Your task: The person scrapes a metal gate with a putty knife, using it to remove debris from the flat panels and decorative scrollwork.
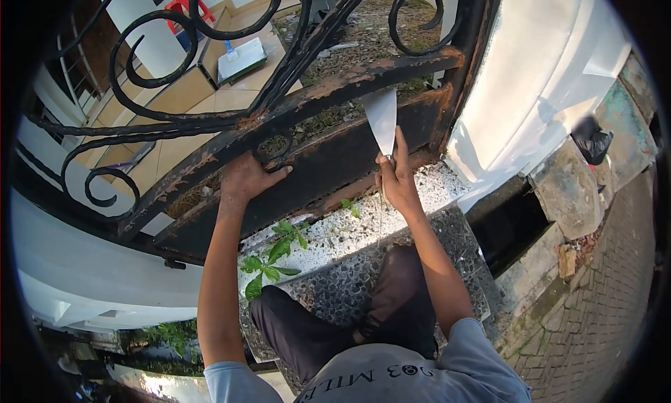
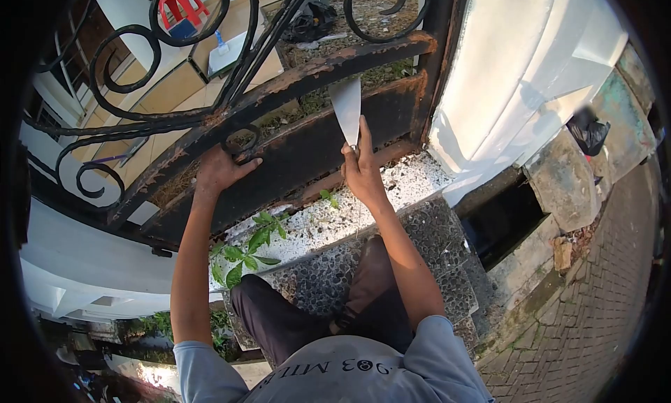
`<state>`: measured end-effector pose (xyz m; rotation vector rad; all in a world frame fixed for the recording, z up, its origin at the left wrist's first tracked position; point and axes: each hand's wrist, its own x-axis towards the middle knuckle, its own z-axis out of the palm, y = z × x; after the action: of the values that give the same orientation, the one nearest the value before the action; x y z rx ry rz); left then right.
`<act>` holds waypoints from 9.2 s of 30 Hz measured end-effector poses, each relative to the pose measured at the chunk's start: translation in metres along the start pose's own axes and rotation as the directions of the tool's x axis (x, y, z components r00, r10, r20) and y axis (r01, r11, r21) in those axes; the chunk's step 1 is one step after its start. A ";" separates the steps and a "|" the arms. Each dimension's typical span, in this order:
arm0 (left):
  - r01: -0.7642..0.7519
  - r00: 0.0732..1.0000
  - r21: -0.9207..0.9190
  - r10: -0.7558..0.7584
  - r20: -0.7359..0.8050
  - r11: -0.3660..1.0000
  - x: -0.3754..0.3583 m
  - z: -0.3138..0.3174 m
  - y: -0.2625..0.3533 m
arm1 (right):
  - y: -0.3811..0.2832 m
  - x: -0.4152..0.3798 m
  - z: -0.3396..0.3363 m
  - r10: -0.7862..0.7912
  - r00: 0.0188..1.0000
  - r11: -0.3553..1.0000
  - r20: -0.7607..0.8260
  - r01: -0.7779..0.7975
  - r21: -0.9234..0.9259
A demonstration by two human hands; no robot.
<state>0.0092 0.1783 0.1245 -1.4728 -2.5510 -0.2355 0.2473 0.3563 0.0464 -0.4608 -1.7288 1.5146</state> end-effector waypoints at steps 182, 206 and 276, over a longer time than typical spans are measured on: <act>-0.024 0.968 0.110 0.051 -0.247 0.994 -0.007 0.003 0.004 | -0.083 0.036 -0.114 0.365 0.931 0.685 -0.014 -0.279 -0.673; -0.064 0.967 0.034 0.070 -0.246 0.997 -0.010 -0.006 0.013 | -0.061 0.045 -0.090 0.297 0.954 0.826 0.049 -0.231 -0.514; -0.346 0.729 0.391 0.507 -0.460 0.853 -0.066 -0.076 0.005 | 0.108 -0.204 -0.007 0.236 0.646 0.129 0.726 -0.761 0.636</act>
<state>0.0519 0.1078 0.1827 -1.5543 -1.6533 -0.1814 0.3578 0.2406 -0.1195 -0.0294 -0.5600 3.0684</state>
